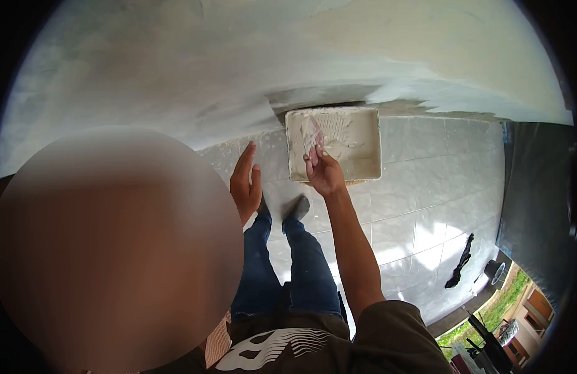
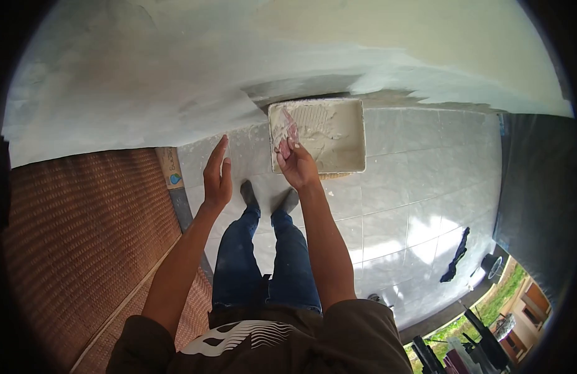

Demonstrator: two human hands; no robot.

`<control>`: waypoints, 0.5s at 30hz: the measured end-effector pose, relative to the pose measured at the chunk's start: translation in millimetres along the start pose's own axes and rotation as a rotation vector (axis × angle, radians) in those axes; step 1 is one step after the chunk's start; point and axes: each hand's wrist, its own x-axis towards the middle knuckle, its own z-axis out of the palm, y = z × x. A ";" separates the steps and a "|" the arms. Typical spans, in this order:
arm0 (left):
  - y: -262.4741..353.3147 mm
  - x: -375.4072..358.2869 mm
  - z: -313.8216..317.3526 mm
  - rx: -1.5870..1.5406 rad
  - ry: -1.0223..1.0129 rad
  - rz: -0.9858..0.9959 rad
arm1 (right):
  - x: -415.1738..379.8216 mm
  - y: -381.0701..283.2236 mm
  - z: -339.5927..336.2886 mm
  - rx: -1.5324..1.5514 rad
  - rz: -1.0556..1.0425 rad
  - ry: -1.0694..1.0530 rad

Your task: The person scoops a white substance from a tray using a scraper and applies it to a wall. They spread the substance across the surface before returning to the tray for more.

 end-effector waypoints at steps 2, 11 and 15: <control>24.6 13.5 -17.3 -0.018 0.041 0.046 | -26.0 -0.9 24.5 0.060 0.010 -0.044; 113.1 56.8 -74.5 -0.087 0.196 0.265 | -106.9 -47.3 121.3 -0.116 -0.169 -0.172; 133.7 63.4 -79.7 -0.115 0.231 0.312 | -132.3 -73.1 151.9 -0.525 -0.382 -0.153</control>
